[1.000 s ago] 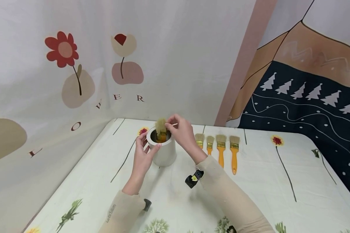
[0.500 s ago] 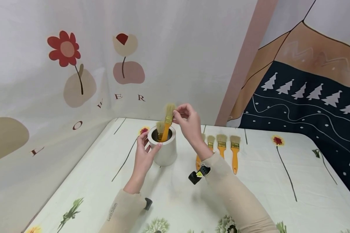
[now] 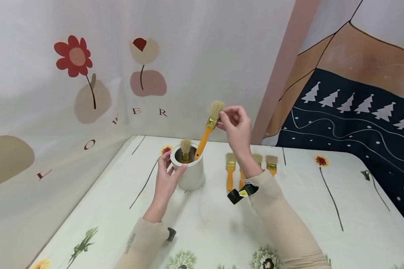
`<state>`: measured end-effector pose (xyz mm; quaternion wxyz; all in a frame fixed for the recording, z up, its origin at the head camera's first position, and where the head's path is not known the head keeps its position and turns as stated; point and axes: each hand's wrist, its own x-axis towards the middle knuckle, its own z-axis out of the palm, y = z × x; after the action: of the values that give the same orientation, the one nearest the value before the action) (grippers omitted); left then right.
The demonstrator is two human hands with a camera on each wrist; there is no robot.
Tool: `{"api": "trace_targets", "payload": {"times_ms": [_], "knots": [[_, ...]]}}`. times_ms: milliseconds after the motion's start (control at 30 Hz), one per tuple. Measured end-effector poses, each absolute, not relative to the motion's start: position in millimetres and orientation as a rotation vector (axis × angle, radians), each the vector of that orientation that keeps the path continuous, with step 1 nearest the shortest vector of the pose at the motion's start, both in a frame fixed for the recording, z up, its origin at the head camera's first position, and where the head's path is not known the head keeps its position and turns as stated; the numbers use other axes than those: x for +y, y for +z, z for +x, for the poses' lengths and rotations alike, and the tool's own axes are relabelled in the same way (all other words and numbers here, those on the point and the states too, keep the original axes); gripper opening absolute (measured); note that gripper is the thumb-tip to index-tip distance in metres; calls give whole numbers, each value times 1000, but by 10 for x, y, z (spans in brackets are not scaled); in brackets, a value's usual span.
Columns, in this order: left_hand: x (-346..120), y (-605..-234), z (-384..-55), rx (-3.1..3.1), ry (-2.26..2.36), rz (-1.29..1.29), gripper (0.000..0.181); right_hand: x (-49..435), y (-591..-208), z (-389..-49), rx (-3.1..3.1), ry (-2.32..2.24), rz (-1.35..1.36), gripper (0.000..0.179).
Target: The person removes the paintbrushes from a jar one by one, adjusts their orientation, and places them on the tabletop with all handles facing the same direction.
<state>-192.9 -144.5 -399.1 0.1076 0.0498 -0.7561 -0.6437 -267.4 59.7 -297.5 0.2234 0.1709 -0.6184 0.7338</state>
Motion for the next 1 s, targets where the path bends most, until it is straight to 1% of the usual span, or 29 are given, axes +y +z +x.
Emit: {"api": "trace_targets", "payload": {"times_ms": [167,333,667,1000], "knots": [[-1468,-3997,-1947,-2194,-1899,136,72,790,-2989,-2699,-1736,1999,440,12],[-1431,-3982,-1958,-2179,-1910,127,72,1125,-3094,-2716,-1794,1961,352,11],[-1395,-4022,-1937,-2204,-1888,137,73,1882,-3363,-2677,-1922,1851,27,8],[-1446,-4006,-1922,-2205,-1876,125,72,2296,-3565,-2758,-1895,1909,-220,13]]}}
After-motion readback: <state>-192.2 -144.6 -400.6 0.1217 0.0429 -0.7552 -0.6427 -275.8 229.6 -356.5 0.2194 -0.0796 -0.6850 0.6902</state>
